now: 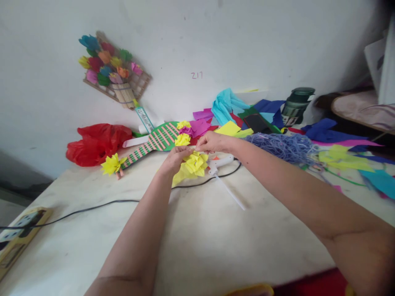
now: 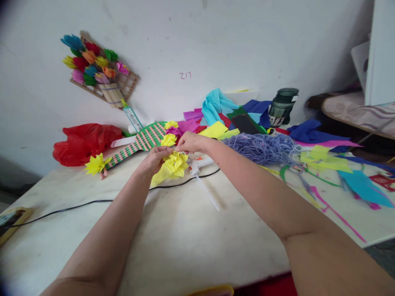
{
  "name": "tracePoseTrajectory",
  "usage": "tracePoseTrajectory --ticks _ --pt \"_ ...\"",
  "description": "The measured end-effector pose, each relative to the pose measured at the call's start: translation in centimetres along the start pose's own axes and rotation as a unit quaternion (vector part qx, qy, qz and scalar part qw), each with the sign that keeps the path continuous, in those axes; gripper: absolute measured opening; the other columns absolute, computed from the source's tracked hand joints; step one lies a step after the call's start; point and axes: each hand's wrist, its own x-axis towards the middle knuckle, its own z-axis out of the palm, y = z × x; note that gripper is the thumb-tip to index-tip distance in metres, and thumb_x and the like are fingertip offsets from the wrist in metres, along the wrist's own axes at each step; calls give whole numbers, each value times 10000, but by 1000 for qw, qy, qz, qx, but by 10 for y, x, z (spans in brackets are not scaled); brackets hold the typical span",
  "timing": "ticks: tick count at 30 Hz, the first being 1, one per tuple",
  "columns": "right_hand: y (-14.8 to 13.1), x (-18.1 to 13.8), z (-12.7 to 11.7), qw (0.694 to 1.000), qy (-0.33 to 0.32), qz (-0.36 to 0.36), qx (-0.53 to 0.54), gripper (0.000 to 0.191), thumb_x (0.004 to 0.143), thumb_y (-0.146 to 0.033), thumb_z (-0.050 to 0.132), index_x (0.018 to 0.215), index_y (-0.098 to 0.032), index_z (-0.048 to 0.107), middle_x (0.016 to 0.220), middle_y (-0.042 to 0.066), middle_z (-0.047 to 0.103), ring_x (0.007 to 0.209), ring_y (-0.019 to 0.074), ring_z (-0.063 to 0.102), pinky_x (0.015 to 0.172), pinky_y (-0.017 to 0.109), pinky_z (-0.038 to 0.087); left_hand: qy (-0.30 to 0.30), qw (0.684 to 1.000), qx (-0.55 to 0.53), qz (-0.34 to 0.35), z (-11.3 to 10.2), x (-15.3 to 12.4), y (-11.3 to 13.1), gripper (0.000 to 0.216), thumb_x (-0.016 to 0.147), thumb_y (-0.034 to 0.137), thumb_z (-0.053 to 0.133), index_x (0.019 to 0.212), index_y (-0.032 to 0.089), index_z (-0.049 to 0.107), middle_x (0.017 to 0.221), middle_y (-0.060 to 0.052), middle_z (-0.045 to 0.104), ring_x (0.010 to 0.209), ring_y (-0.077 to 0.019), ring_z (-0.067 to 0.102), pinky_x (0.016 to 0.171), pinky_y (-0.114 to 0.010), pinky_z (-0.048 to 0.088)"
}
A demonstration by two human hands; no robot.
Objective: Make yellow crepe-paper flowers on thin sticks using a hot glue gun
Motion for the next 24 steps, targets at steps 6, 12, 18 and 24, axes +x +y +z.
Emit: tracePoseTrajectory --ticks 6,12,18,24 --pt "5 7 1 995 20 -37 -93 112 721 -155 589 646 -115 662 514 -44 502 494 62 416 510 216 326 -11 1000 -4 0 2 -2 3 188 592 326 736 601 154 660 523 -1 579 454 -84 473 456 -224 324" --pt "10 14 4 981 59 -131 -130 97 690 -97 606 658 -124 694 766 32 663 715 116 576 670 223 434 8 1000 -16 -4 5 -3 5 151 582 295 733 596 158 669 526 -2 582 465 -92 480 459 -228 342" --pt "3 11 5 979 70 -122 -145 105 641 -44 621 587 -118 672 799 49 672 735 133 598 670 230 453 20 999 -28 -22 6 1 2 154 578 290 726 640 156 681 624 -31 643 562 -132 564 495 -230 389" --pt "0 11 6 986 69 -70 -135 90 620 -36 628 601 -115 666 775 44 674 727 135 597 642 220 448 23 999 -25 -26 9 -1 6 171 585 305 692 642 144 686 612 -41 632 531 -121 537 443 -214 349"
